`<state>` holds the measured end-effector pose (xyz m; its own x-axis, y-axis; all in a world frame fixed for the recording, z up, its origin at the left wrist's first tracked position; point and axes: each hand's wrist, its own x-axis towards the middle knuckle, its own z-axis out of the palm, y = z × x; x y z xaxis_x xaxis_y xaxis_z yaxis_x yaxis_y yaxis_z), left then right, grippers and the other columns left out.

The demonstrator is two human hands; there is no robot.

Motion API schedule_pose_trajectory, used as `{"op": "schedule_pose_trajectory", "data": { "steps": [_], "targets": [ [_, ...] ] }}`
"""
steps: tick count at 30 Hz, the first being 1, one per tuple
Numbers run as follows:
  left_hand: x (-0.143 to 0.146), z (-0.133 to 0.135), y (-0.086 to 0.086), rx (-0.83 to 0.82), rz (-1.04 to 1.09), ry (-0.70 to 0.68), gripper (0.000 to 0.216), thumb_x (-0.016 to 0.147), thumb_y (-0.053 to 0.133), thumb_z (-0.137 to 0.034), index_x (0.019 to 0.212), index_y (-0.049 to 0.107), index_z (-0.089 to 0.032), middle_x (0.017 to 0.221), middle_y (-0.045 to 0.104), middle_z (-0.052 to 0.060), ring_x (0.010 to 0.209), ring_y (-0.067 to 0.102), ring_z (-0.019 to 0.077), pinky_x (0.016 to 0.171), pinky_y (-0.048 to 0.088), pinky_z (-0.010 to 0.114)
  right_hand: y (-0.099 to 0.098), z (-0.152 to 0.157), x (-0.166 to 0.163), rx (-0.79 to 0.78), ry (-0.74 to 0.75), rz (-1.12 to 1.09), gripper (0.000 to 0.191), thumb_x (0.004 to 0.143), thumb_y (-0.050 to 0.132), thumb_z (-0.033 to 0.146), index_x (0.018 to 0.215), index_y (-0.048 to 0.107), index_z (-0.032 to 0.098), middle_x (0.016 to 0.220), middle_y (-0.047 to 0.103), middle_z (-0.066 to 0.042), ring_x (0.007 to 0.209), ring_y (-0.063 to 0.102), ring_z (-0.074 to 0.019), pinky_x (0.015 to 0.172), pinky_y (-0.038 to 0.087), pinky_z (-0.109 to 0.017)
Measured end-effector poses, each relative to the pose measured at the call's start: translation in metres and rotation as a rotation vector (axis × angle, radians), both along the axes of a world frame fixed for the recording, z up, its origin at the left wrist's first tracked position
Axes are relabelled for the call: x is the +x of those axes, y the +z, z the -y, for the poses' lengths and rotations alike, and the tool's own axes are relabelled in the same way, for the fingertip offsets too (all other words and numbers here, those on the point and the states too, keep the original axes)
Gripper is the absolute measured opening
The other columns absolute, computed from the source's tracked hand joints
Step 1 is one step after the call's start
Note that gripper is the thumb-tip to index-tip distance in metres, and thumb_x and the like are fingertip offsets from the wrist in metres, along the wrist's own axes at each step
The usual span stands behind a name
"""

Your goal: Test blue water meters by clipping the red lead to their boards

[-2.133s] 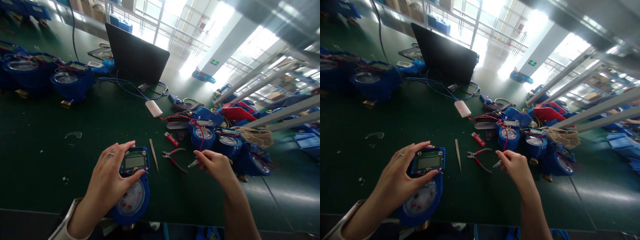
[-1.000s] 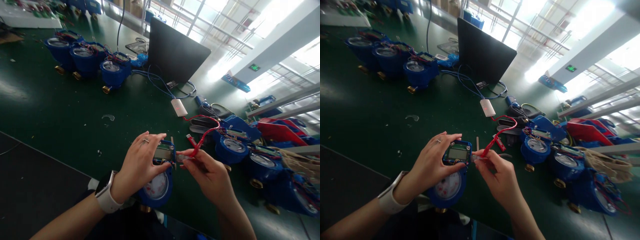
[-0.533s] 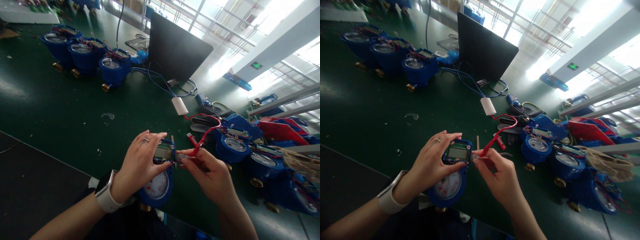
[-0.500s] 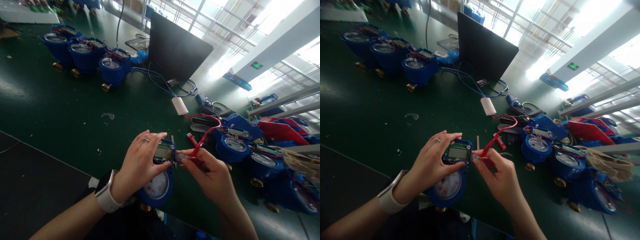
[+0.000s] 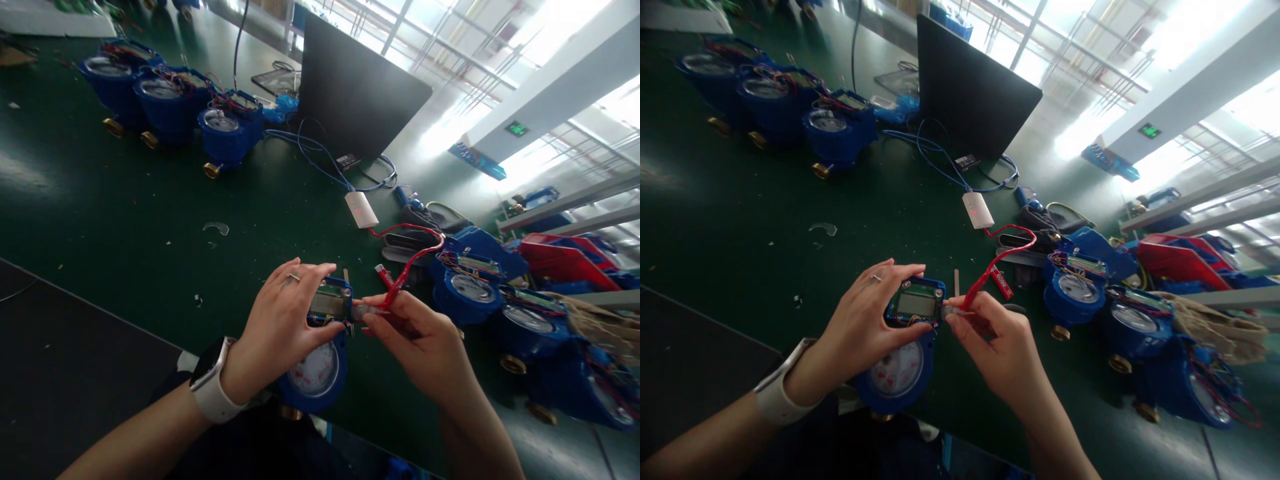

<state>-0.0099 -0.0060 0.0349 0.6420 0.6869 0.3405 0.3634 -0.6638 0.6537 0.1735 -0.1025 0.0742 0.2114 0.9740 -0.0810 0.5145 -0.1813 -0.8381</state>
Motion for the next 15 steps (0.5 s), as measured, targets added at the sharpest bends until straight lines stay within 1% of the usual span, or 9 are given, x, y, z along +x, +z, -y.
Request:
{"op": "schedule_pose_trajectory", "data": {
  "steps": [4,7,9,13,15],
  "targets": [
    [-0.0003,0.0004,-0.0011,-0.007,0.004,-0.002,0.065,0.077,0.081,-0.034,0.129,0.046,-0.019,0.122,0.067,0.009,0.114,0.063,0.0275,0.11,0.043,0.049,0.0012,-0.0039,0.0026,-0.015,0.001,-0.039,0.011,0.087,0.067,0.027,0.096,0.07,0.021,0.087,0.079,-0.003,0.067,0.074,-0.0151,0.058,0.063,-0.023],
    [-0.001,0.0006,-0.0019,-0.016,-0.001,-0.003,0.063,0.079,0.079,-0.035,0.13,0.045,-0.021,0.124,0.066,0.009,0.117,0.062,0.0284,0.111,0.042,0.051,0.0034,-0.0057,0.0018,-0.02,-0.02,-0.066,0.011,0.085,0.068,0.027,0.094,0.069,0.02,0.08,0.078,-0.003,0.064,0.074,-0.0161,0.057,0.064,-0.024],
    [-0.0014,0.0005,-0.0021,-0.02,-0.002,0.001,0.062,0.079,0.078,-0.035,0.13,0.045,-0.02,0.124,0.066,0.01,0.117,0.062,0.0289,0.111,0.042,0.052,0.0051,-0.0054,-0.0003,-0.023,-0.02,-0.046,0.011,0.085,0.068,0.027,0.094,0.069,0.019,0.078,0.077,-0.003,0.064,0.074,-0.0168,0.056,0.064,-0.025],
    [-0.002,0.0005,-0.0017,-0.009,0.005,0.008,0.062,0.078,0.079,-0.034,0.129,0.046,-0.018,0.123,0.067,0.011,0.116,0.062,0.0292,0.11,0.042,0.051,0.008,-0.004,-0.0046,-0.01,-0.015,0.024,0.009,0.087,0.066,0.027,0.093,0.068,0.02,0.082,0.077,-0.003,0.067,0.075,-0.0181,0.058,0.064,-0.026],
    [-0.002,0.0008,-0.0014,-0.016,0.005,0.01,0.061,0.079,0.078,-0.034,0.129,0.047,-0.019,0.122,0.067,0.011,0.116,0.063,0.0292,0.11,0.043,0.051,0.0091,-0.0048,-0.0045,-0.01,-0.002,0.034,0.01,0.087,0.066,0.026,0.093,0.068,0.02,0.081,0.077,-0.004,0.066,0.075,-0.0182,0.057,0.064,-0.027]
  ]
}}
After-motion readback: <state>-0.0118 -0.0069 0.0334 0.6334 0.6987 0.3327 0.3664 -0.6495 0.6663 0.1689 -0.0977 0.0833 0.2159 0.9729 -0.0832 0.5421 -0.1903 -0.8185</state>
